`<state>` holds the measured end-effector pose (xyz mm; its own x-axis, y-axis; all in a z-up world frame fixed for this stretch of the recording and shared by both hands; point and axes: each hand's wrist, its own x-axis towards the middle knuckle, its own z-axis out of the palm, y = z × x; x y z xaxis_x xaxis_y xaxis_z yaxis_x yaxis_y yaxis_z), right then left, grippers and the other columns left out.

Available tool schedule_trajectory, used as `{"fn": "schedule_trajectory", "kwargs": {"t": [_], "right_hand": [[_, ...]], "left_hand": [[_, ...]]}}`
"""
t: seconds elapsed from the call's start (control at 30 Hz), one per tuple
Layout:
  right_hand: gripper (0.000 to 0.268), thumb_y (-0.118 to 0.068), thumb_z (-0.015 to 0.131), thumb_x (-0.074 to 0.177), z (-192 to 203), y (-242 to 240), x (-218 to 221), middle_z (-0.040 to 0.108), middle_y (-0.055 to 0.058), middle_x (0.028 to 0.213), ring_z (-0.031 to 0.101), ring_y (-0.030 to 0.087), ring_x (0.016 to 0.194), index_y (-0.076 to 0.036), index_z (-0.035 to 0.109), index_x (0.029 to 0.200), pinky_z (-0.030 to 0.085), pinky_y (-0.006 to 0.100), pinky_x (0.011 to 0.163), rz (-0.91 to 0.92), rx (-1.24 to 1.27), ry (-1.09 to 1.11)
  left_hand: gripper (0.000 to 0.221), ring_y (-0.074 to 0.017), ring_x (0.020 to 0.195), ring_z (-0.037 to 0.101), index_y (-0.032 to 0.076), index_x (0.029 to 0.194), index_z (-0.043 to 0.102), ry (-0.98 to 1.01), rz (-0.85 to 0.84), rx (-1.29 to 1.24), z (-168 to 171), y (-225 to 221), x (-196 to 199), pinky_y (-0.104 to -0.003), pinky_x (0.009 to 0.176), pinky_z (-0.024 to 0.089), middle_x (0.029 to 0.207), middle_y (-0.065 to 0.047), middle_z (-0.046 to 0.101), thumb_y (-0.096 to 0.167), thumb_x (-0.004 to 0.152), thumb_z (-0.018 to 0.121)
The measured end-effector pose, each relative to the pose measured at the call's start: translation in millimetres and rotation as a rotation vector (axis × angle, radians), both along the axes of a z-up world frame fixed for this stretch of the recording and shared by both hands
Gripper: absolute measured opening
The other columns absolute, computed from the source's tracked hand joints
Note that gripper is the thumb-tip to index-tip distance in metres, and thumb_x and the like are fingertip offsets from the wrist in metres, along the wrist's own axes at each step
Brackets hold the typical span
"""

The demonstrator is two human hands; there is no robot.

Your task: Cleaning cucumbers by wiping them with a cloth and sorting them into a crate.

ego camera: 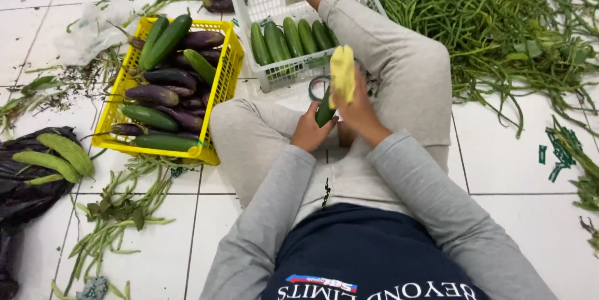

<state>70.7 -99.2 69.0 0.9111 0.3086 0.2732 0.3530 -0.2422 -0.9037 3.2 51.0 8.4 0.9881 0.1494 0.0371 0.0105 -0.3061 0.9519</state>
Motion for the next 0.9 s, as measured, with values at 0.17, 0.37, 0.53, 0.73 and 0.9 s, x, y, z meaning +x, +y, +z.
{"fn": "schedule_trajectory", "kwargs": {"t": [0.17, 0.37, 0.53, 0.73, 0.9], "right_hand": [[0.088, -0.027, 0.057, 0.105, -3, 20, -35, 0.008, 0.031, 0.162, 0.03, 0.056, 0.143, -0.009, -0.008, 0.163, 0.046, 0.065, 0.105, 0.161, -0.095, 0.096], [0.082, -0.013, 0.072, 0.094, -53, -1, 22, 0.046, 0.034, 0.137, 0.055, 0.049, 0.122, 0.004, 0.019, 0.155, 0.055, 0.055, 0.093, 0.013, 0.263, 0.038], [0.059, -0.038, 0.078, 0.097, -57, -28, 54, 0.066, 0.012, 0.127, 0.068, 0.024, 0.112, -0.008, 0.053, 0.141, 0.059, 0.041, 0.093, -0.327, 0.637, 0.24], [0.054, -0.042, 0.078, 0.097, -23, -13, 27, 0.062, 0.007, 0.133, 0.063, 0.025, 0.123, -0.012, 0.057, 0.138, 0.052, 0.045, 0.104, -0.194, 0.64, 0.353], [0.057, -0.057, 0.081, 0.087, -14, -5, -18, 0.066, 0.005, 0.097, 0.068, 0.021, 0.085, -0.016, 0.064, 0.121, 0.058, 0.04, 0.072, -0.082, 0.192, 0.551]], "left_hand": [[0.042, -0.0404, 0.103, 0.069, 0.006, 0.122, 0.047, 0.04, -0.026, -0.006, -2, 1, -9, -0.052, 0.088, 0.055, 0.109, -0.026, 0.07, 0.02, 0.09, 0.07], [0.05, -0.0459, 0.106, 0.068, 0.004, 0.129, 0.047, 0.064, -0.048, 0.175, 38, -11, -20, -0.055, 0.088, 0.055, 0.109, -0.03, 0.069, 0.022, 0.087, 0.069], [0.051, -0.0457, 0.103, 0.068, 0.006, 0.123, 0.061, -0.249, 0.012, 0.184, 33, -16, -19, -0.055, 0.087, 0.057, 0.107, -0.024, 0.068, 0.016, 0.077, 0.082], [0.066, -0.0353, 0.108, 0.068, 0.007, 0.119, 0.06, -0.487, 0.364, -0.058, 41, 7, -13, -0.045, 0.091, 0.056, 0.115, -0.016, 0.069, 0.018, 0.067, 0.098], [0.069, -0.0084, 0.086, 0.062, 0.014, 0.149, 0.021, -0.431, 0.419, -0.626, -9, 18, 19, -0.02, 0.067, 0.054, 0.121, -0.011, 0.062, 0.025, 0.101, 0.069]]}}
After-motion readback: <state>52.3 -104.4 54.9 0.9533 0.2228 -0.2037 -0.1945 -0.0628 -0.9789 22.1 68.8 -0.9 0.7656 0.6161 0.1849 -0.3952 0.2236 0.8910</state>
